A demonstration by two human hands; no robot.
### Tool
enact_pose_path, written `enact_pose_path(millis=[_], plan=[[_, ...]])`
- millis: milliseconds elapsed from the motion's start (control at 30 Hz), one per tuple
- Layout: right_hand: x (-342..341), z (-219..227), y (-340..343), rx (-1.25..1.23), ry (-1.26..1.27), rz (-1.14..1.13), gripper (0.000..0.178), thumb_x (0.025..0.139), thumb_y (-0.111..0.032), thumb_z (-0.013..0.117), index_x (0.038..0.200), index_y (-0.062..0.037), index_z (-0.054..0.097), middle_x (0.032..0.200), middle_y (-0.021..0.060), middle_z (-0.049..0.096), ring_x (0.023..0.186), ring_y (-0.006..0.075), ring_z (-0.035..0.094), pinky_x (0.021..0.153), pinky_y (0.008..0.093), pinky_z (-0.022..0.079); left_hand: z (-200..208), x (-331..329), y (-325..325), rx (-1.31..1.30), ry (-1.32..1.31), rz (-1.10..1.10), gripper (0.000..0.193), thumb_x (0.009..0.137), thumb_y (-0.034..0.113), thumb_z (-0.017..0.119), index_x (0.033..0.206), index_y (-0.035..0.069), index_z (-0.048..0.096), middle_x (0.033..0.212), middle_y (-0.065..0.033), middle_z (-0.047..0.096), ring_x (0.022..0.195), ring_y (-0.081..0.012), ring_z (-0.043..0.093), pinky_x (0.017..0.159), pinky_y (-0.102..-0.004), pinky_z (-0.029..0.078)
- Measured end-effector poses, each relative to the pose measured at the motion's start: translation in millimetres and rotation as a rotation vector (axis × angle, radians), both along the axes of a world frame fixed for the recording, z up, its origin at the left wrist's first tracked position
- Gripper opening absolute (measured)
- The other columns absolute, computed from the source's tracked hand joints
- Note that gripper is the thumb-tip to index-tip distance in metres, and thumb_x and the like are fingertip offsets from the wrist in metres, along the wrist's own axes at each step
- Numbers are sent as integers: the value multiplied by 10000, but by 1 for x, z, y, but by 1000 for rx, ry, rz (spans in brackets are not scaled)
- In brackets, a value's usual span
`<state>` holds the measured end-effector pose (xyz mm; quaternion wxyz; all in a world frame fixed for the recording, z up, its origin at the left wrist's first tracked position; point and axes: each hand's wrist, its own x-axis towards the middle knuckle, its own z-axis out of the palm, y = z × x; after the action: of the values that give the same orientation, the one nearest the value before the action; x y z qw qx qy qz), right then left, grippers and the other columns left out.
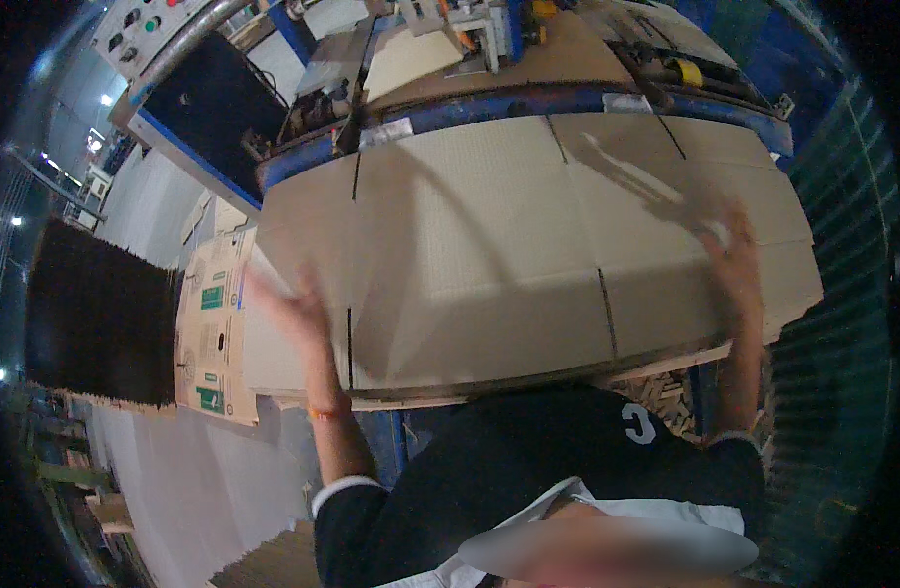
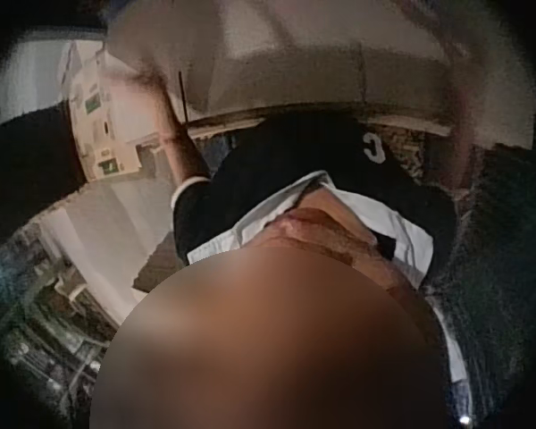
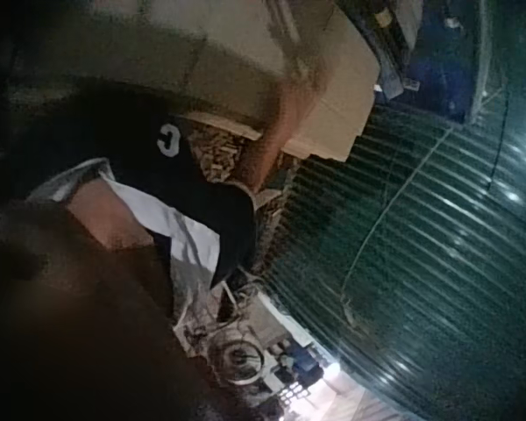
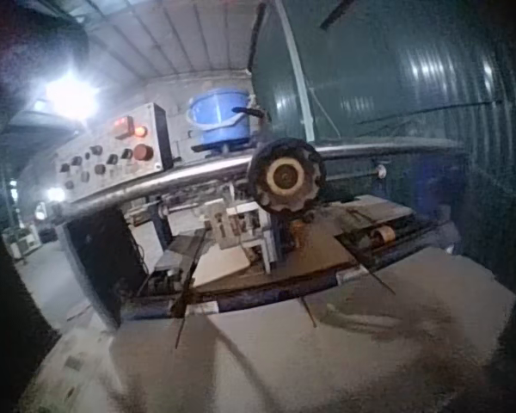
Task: The person repeatedly picks up flat cardboard sheets from a conveyor and stacks them by hand. The person aligns each sheet and places it on a growing pile, maintaining a consistent stack throughout the clip.
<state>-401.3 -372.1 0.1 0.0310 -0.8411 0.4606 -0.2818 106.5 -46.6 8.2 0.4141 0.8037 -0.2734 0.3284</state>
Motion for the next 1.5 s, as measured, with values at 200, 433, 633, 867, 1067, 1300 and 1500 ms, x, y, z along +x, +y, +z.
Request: enact_pose_path(millis=[200,433,633,867,1067,1300,1500], plan=[[-166,-90,-10,124,239,-839,672,843,-537,500,1300,-57,388,1291,183,460,1125,411,468,931,460,381,-61,-34,104,-312,646,337,823,829,345,607,1328,-147,175,1379,-352,197,1286,-425,253,1042,-471,267],[-209,-148,-87,-124,450,-693,591,828,-411,542,1354,-183,399,1292,170,477,1193,314,450,925,455,408,-41,-22,101,-251,619,366,907,813,382,614,1343,-157,113,1412,-348,116,1312,-434,193,1092,-426,158],[-217,-121,-82,-204,-22,-861,608,819,-459,554,1278,-70,472,1196,193,546,1057,352,541,883,437,437,64,-23,89,-504,223,-289,692,842,240,598,1329,-121,265,1331,-230,373,1234,-272,358,1061,-350,213],[-158,-15,-30,314,-1441,-123,454,826,-150,597,1231,25,485,1131,121,577,965,249,577,829,363,459,51,-1,84,-812,564,-127,374,824,136,595,1134,-41,481,1056,-132,546,898,-174,536,798,-299,458],[-95,54,63,-8,-1250,-176,371,828,-80,557,1186,8,518,1164,126,559,1076,237,508,922,335,395,28,-32,111,-533,471,-240,376,870,94,531,1224,-9,458,1223,-144,487,1005,-208,522,859,-320,444],[-6,5,170,-111,-180,559,321,782,-251,639,1050,-74,628,1164,132,590,1113,287,540,937,424,420,0,-88,77,288,115,-710,443,877,19,472,1317,23,420,1305,-165,474,1247,-292,412,1051,-412,286],[17,4,149,54,346,713,454,766,-242,638,1203,-159,543,1308,44,488,1227,274,436,1012,449,348,1,-125,28,928,-141,-830,542,764,44,514,1291,163,479,1362,-84,429,1274,-285,382,1058,-453,283]])
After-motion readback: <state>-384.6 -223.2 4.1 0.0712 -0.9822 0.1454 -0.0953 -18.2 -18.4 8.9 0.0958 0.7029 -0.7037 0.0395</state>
